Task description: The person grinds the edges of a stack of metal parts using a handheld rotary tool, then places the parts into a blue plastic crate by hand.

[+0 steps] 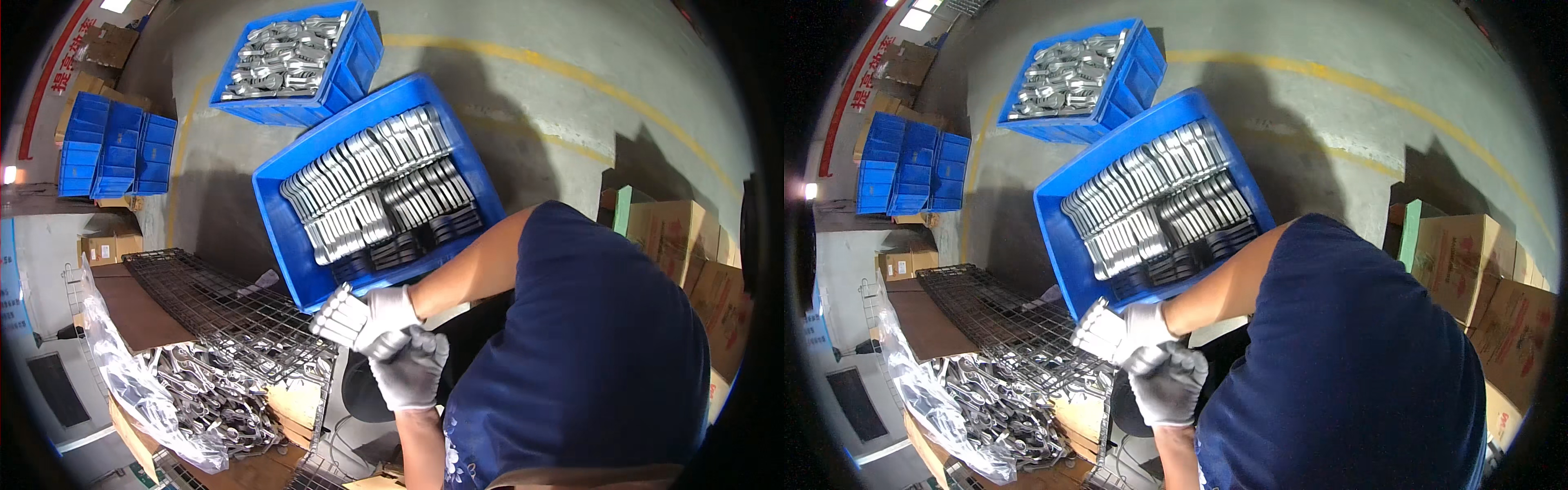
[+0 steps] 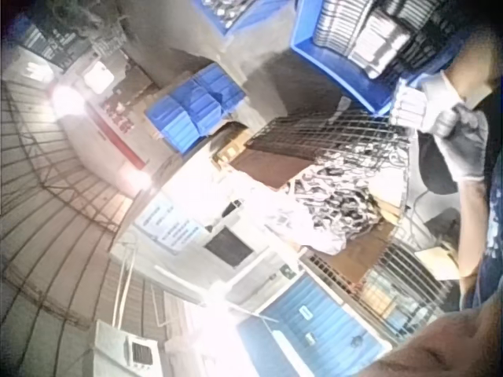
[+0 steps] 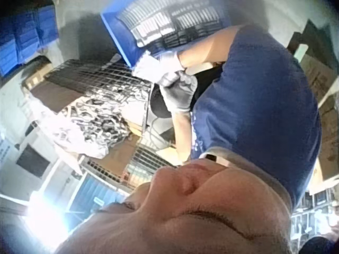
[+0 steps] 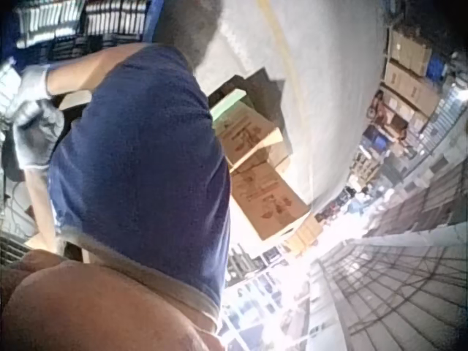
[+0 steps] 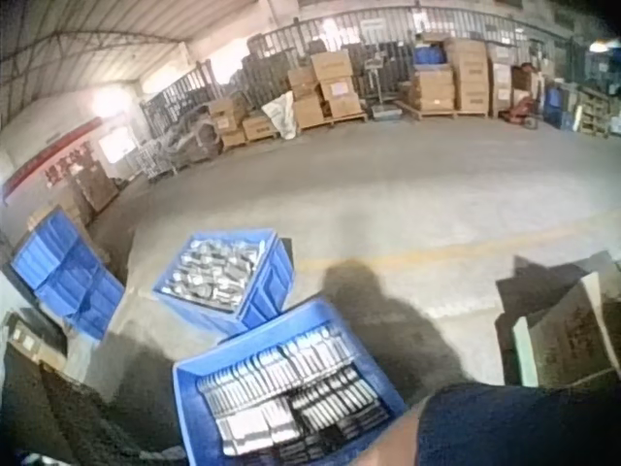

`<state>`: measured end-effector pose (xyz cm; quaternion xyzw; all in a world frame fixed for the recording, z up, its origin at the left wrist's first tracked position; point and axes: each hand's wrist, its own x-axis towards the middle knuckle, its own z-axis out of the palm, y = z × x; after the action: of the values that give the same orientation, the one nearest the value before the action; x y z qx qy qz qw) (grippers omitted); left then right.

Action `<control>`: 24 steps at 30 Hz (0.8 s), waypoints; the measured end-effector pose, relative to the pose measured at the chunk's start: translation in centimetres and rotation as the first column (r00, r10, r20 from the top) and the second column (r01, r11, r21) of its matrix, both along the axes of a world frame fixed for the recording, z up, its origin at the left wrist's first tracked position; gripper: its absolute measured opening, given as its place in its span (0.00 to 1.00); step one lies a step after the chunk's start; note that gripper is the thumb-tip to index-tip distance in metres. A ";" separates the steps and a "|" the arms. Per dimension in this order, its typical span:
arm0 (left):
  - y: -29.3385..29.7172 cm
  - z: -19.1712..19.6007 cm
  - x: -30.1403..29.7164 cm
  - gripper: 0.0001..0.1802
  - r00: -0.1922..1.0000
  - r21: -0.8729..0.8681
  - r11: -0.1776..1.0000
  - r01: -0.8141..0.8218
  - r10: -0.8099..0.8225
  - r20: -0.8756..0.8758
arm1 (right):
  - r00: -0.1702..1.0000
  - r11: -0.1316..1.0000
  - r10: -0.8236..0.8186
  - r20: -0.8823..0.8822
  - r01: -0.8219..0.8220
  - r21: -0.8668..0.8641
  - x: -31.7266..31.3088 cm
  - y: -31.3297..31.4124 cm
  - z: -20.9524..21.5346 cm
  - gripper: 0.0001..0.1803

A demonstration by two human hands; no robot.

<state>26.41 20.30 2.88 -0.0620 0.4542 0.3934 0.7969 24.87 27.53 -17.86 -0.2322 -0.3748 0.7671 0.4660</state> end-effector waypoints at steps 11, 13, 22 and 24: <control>0.9 -5.4 0.5 0.36 0.976 -0.053 0.998 -0.027 0.037 0.216 | 0.990 0.643 0.053 0.129 0.065 -0.763 19.1 9.3 -0.9 0.12; 0.8 -5.9 0.4 0.34 0.976 -0.055 0.997 -0.050 0.061 0.211 | 0.981 0.525 0.068 0.181 0.119 -0.843 20.6 10.4 -3.0 0.13; 0.8 -5.9 0.1 0.31 0.983 -0.081 0.995 -0.050 0.064 0.174 | 0.963 0.586 0.092 0.252 0.152 -0.796 21.1 13.2 -10.3 0.10; 0.7 -5.8 0.3 0.32 0.983 -0.086 0.995 -0.047 0.061 0.174 | 0.973 0.586 0.109 0.201 0.100 -0.804 21.3 13.3 -11.4 0.11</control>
<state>26.67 21.03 -2.93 -0.1414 0.3955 0.3891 0.8199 46.20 40.83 -29.29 -0.5046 -0.0359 0.8223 0.2606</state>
